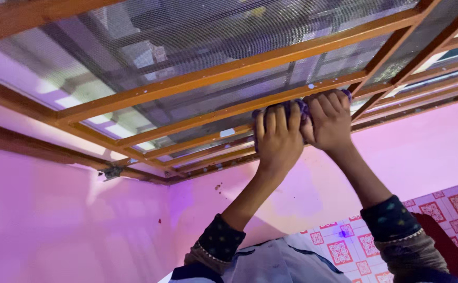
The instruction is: The person cleans a window screen by hand using a cloth, wiping the surface repeatedly.
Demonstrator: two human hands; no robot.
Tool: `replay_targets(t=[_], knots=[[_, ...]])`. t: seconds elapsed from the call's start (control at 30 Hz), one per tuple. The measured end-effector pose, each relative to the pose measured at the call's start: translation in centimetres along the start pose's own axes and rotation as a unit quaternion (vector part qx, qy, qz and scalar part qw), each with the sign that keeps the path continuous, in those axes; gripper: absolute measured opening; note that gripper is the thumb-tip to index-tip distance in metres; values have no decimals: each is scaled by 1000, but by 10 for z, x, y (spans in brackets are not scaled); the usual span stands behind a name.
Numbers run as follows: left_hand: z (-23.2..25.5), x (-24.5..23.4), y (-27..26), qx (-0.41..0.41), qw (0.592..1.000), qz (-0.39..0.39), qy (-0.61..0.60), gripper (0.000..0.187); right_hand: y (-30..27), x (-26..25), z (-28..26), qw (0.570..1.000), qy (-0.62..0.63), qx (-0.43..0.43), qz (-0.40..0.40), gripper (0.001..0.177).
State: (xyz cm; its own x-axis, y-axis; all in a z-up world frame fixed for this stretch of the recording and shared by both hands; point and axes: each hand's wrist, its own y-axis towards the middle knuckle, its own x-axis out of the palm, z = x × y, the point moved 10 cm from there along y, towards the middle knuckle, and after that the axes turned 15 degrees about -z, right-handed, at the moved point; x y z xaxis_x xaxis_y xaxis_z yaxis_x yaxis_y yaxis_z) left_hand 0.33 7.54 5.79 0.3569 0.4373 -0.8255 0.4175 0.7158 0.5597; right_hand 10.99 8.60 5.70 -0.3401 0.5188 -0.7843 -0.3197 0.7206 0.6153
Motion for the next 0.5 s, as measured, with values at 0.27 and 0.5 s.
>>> replay_targets(t=[0.27, 0.5], knots=[[-91, -39, -56, -38, 999, 1, -3, 43, 38, 41, -97, 996, 73, 49, 9, 43], [-178, -108, -122, -144, 986, 26, 84, 40, 86, 56, -234, 991, 86, -101, 1, 46]])
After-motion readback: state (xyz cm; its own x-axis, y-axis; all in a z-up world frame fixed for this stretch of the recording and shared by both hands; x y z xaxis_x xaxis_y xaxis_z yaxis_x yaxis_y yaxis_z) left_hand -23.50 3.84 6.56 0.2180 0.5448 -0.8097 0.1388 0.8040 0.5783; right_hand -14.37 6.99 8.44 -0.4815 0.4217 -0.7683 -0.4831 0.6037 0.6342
